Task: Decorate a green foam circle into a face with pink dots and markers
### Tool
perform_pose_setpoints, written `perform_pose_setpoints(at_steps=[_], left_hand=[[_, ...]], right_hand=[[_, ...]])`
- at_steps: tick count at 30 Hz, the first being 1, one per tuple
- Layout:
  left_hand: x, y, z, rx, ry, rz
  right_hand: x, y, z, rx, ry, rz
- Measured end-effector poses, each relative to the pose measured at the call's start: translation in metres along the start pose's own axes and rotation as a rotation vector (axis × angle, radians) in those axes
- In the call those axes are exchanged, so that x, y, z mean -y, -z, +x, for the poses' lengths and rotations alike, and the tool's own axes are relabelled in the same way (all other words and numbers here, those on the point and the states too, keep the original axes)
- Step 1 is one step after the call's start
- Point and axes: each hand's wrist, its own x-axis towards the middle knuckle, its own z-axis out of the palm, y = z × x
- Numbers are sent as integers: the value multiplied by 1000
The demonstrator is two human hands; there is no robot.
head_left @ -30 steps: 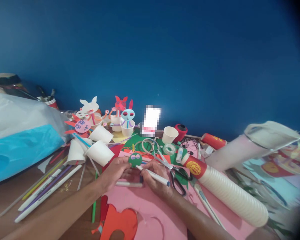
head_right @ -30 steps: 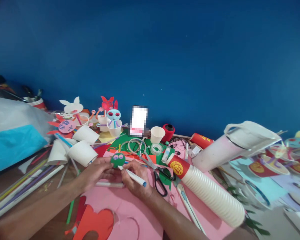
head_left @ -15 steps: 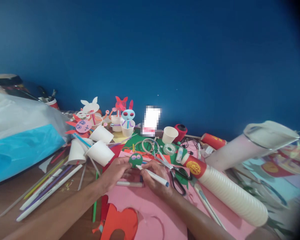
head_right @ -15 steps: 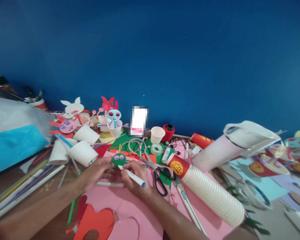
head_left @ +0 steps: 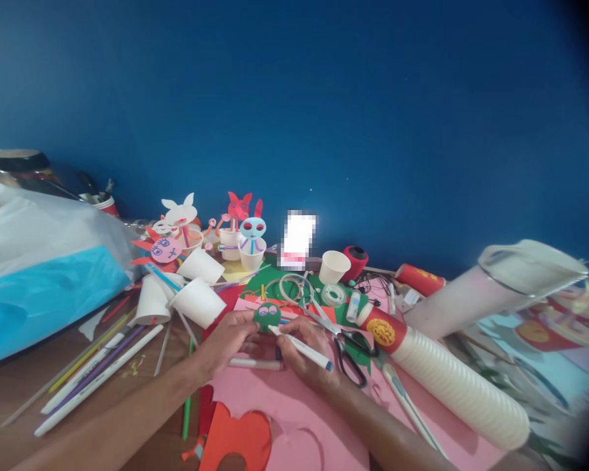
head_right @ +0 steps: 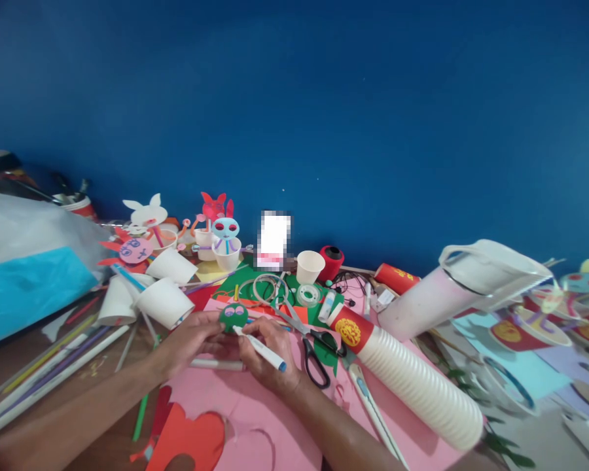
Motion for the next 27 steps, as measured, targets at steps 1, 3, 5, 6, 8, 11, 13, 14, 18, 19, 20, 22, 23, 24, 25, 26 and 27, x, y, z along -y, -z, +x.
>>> perform_pose_setpoints(at_steps=[1, 3, 5, 6, 8, 11, 13, 14, 18, 19, 20, 22, 23, 24, 25, 26, 27], left_hand=[[0, 0, 0, 1, -3, -2], [1, 1, 1, -1, -12, -9], [1, 1, 2, -10, -13, -17], [1, 1, 2, -16, -11, -19], [2, 1, 2, -23, -5, -21], [3, 2, 2, -19, -5, -19], [4, 2, 2, -20, -8, -15], [4, 3, 2, -22, -10, -14], [3, 2, 2, -7, -17, -14], [3, 2, 1, -2, -20, -13], [2, 1, 1, -3, -21, -12], [2, 1, 1, -10, -17, -12], [3, 2, 1, -13, -12, -16], [3, 2, 1, -13, -8, -21], [3, 3, 1, -13, -6, -27], [4, 3, 1, -14, -8, -31], [4, 3, 2, -14, -12, -32]], right_hand=[[2, 1, 1, -2, 5, 0], [7, 3, 2, -6, 13, -1], [11, 5, 4, -11, 17, 1], [13, 6, 5, -12, 17, 7], [15, 7, 5, -17, 10, 33], [15, 6, 5, -3, 9, 94], [13, 6, 5, 16, 30, 116], [11, 6, 4, 21, 42, 116], [5, 3, 2, -16, 63, 67], [3, 3, 2, -23, 66, 52], [2, 2, 2, -25, 67, 38], [0, 1, 1, -14, 60, 15], [-1, 0, 1, -11, 51, 6], [-2, 0, 0, -13, 42, -1], [-2, -1, 0, -18, 36, -6], [-3, -1, 0, -22, 33, -12], [-3, -2, 0, -27, 33, -16]])
